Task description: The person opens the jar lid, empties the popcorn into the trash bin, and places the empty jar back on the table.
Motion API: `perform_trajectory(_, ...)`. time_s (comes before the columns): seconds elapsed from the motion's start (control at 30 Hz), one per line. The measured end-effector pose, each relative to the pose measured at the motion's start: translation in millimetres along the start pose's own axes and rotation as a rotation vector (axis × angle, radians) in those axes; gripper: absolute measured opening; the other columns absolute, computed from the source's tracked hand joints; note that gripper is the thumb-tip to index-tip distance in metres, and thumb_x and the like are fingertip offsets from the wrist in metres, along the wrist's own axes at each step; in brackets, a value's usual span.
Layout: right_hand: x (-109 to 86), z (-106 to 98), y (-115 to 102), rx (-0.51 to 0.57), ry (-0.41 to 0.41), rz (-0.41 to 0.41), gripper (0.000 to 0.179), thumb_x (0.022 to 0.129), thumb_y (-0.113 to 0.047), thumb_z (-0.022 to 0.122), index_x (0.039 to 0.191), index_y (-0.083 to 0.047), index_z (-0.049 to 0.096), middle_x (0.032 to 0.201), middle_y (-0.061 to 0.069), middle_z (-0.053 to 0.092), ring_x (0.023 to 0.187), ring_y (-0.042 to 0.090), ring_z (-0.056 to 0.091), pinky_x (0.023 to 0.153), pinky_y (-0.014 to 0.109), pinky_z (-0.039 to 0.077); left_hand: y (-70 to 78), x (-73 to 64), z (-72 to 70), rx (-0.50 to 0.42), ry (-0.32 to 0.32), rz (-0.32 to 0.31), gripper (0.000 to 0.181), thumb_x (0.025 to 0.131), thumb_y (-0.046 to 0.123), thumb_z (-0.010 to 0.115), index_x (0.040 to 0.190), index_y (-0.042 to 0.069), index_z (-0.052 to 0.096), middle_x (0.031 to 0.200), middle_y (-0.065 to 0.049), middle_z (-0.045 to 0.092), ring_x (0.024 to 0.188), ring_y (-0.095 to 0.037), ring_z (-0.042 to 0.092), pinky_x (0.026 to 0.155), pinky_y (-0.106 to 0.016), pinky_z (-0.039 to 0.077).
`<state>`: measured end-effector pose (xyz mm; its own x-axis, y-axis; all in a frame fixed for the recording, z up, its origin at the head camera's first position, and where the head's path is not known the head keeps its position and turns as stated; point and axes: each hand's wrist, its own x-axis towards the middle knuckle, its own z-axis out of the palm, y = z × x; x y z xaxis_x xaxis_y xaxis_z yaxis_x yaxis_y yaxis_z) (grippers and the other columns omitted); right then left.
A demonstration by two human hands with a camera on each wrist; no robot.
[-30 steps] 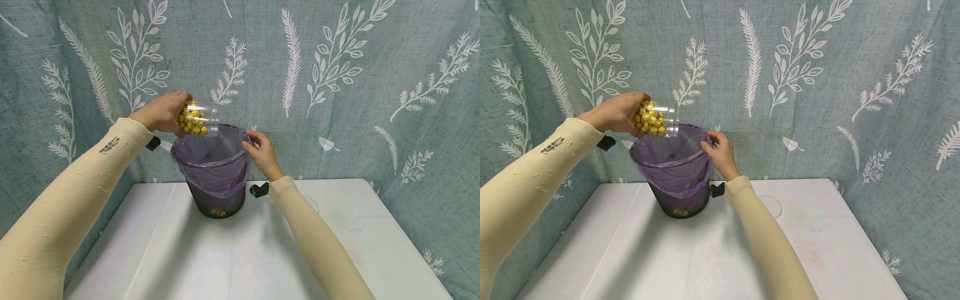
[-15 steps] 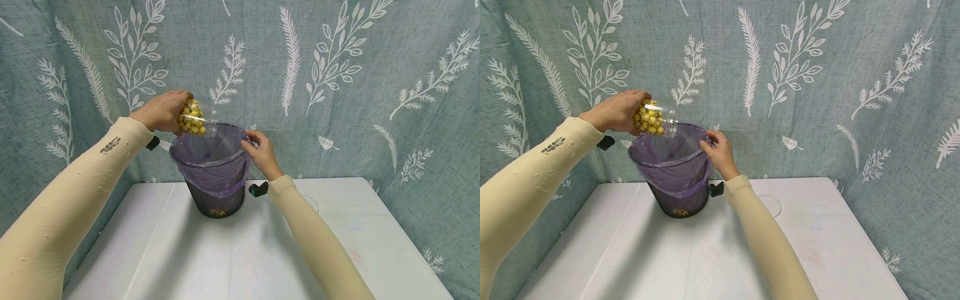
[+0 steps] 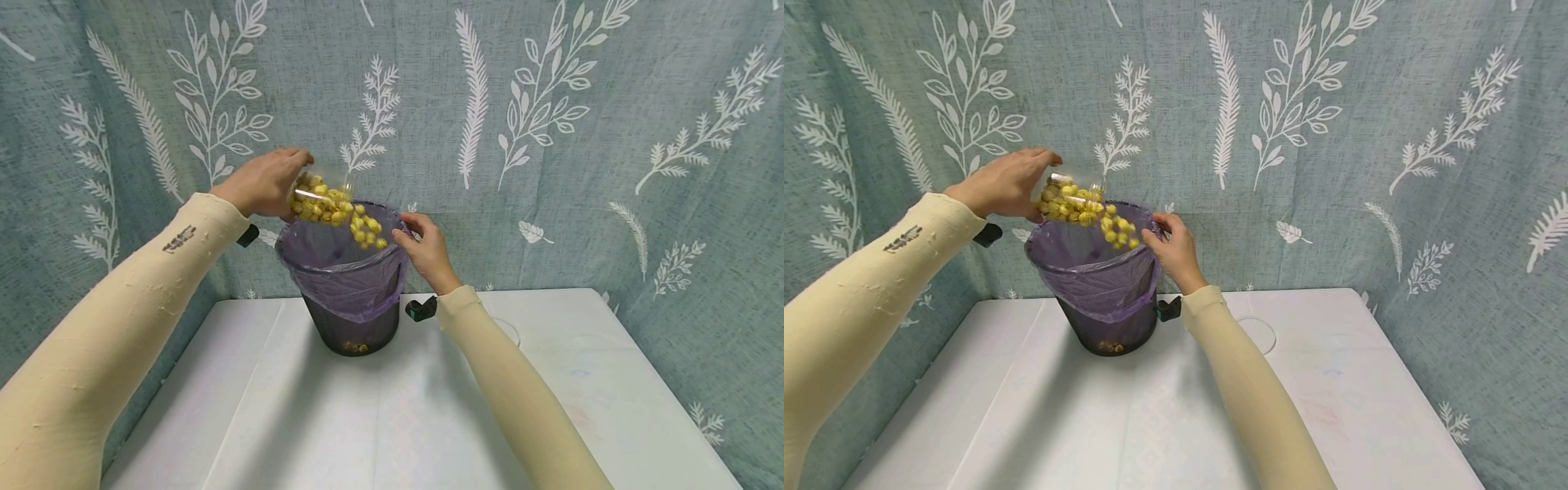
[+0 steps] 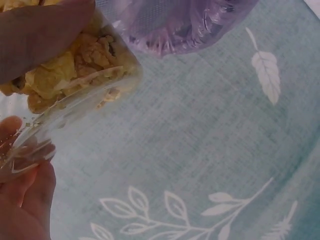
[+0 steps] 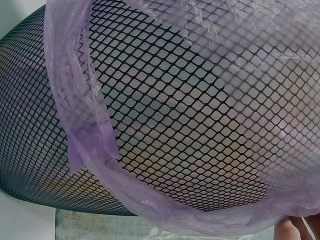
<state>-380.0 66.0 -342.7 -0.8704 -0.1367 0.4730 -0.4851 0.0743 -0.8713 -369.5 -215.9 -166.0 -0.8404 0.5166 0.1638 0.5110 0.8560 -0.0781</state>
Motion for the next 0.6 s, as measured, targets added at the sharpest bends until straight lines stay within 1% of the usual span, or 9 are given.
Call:
perform_trajectory(0.37,1.2,-1.1,2.1,0.017,-0.006,-0.014,0.046,0.105,-0.012,0.066,0.146,0.005,0.054,0.148,0.019,0.053,0.14,0.033,0.05,0.116,0.035,0.043,1.3,2.0,-0.3,0.007,-0.027,-0.024,0.102,0.068,0.004,0.095,0.152,-0.006,0.038,0.146,-0.028,0.048,0.137,-0.049,0.046,0.112,-0.064,0.039)
perform_trajectory(0.6,0.5,-0.5,0.7,0.008,-0.002,-0.005,0.046,0.105,-0.012,0.066,0.146,0.004,0.054,0.148,0.018,0.054,0.14,0.031,0.051,0.115,0.034,0.043,3.2,1.4,-1.0,0.007,-0.046,-0.03,0.102,0.07,0.004,0.094,0.153,-0.005,0.037,0.151,-0.029,0.046,0.14,-0.049,0.043,0.112,-0.065,0.039)
